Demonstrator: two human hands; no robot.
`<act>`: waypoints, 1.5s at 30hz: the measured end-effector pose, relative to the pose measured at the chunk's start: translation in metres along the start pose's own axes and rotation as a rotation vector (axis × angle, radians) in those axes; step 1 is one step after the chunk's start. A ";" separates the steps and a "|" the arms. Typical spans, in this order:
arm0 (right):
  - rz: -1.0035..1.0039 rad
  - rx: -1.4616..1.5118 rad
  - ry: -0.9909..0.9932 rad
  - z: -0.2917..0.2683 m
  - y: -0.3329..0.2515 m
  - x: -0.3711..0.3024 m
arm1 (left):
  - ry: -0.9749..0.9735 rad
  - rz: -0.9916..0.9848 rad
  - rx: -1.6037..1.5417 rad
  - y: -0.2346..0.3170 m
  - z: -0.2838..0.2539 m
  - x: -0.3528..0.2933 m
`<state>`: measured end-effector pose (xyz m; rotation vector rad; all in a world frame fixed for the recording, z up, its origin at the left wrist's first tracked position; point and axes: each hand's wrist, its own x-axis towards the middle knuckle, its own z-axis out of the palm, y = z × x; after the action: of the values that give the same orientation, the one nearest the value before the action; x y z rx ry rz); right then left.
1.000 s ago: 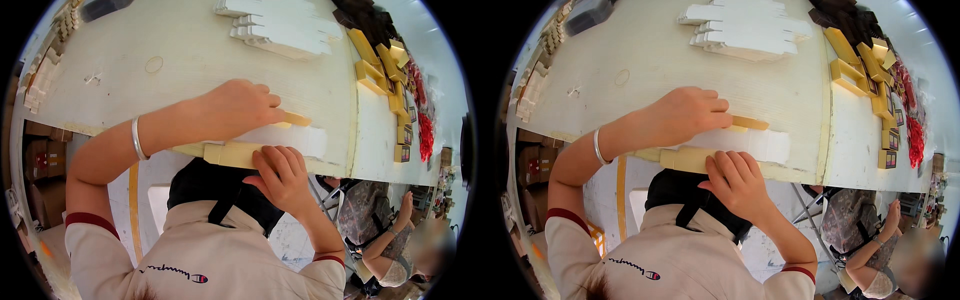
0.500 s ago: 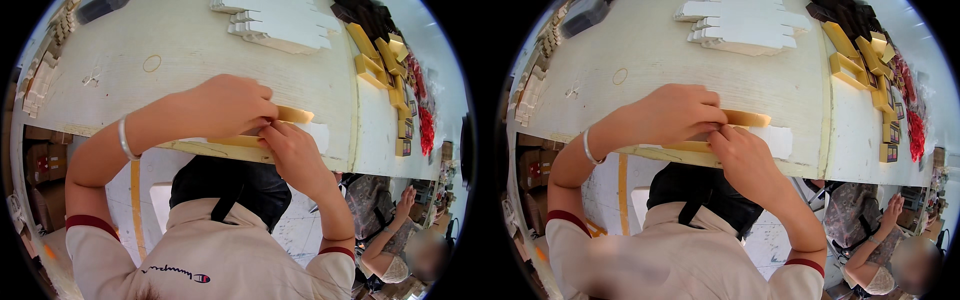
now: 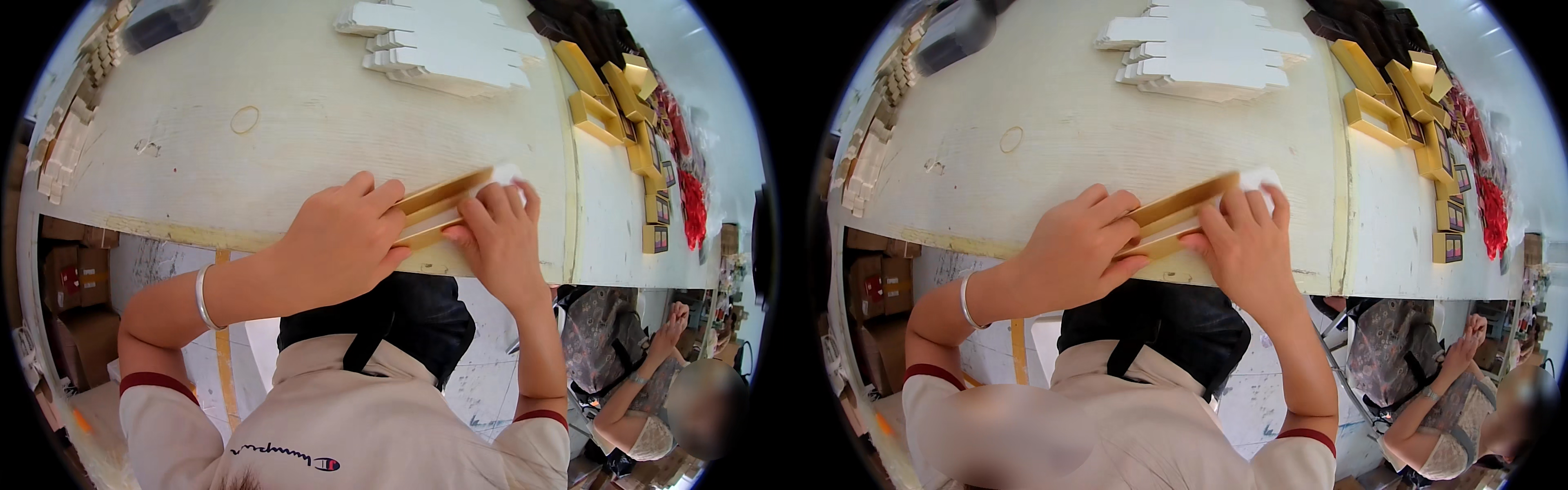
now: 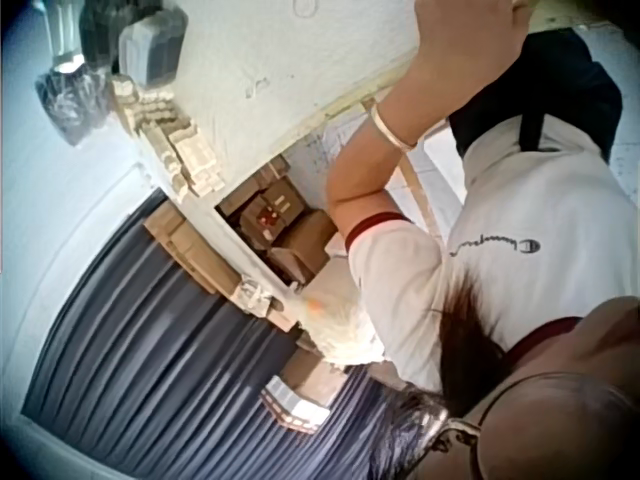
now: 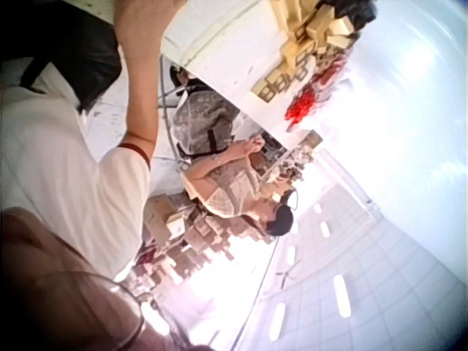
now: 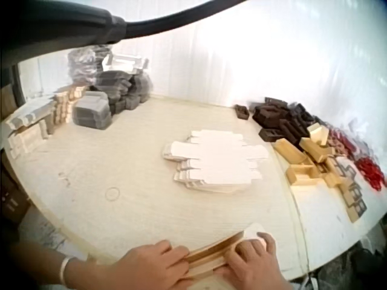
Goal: The person folds flat cardboard pieces into small rectangular boxes by hand. They repeatedly pick up a piece, fold the sides, and place the finished box on the table.
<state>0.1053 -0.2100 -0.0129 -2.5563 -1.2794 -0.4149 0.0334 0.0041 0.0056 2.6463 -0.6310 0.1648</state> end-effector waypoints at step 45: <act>-0.110 0.518 -0.027 -0.007 -0.028 -0.046 | 0.257 0.070 -0.450 0.006 0.035 -0.012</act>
<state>0.0553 -0.2303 -0.0206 -2.0702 -1.3319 -0.0530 0.0212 -0.0103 -0.0263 2.1290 -0.5937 0.3343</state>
